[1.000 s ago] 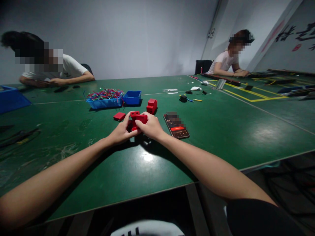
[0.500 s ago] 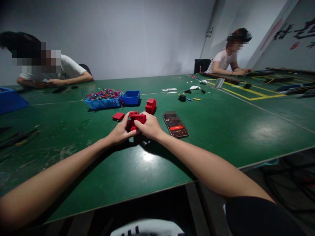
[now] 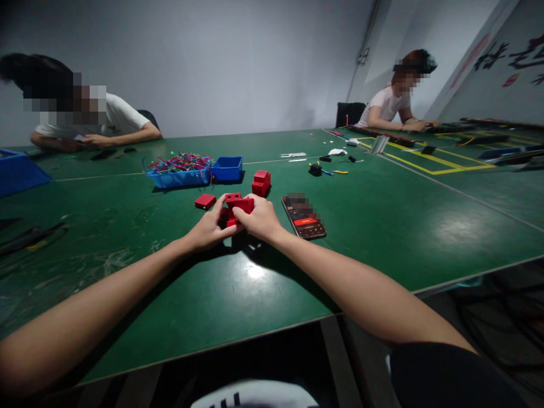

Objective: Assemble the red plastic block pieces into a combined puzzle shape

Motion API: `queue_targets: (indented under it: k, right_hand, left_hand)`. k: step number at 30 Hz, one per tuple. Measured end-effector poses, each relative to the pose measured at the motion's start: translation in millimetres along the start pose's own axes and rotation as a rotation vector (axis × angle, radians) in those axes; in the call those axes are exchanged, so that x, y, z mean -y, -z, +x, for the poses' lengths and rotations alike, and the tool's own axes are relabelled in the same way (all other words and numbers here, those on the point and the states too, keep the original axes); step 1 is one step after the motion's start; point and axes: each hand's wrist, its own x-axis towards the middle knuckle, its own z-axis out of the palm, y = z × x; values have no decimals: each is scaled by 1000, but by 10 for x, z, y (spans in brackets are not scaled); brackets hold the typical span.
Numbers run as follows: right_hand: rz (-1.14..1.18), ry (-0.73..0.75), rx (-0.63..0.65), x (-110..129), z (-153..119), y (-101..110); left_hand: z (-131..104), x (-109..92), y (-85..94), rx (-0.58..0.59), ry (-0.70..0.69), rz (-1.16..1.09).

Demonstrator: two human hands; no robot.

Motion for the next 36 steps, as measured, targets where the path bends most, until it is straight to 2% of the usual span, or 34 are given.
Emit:
queue_targets:
  k: [5,9,11,24,31,36]
  right_hand:
    - [43,-29,-8,2,1,-12]
    - [304,-203,30,0,9,-54]
    - [392,-245,49,-6,12,-71]
    - [249,-152,30,-68,31,-64]
    - [308,-142,34,-56,34,-59]
    - [598,-350,53,-20,59,-55]
  left_hand:
    - [2,8,-5,-7,-3,-2]
    - [2,-2,-4,-6,6,-24]
    - [1,-15,-2,-6,18,-41]
    - [-4,-36,-16,-23,19,-52]
    - [-8,-62,-24,-48,21,-51]
    - [-20,-88,-33,-105,12,-54]
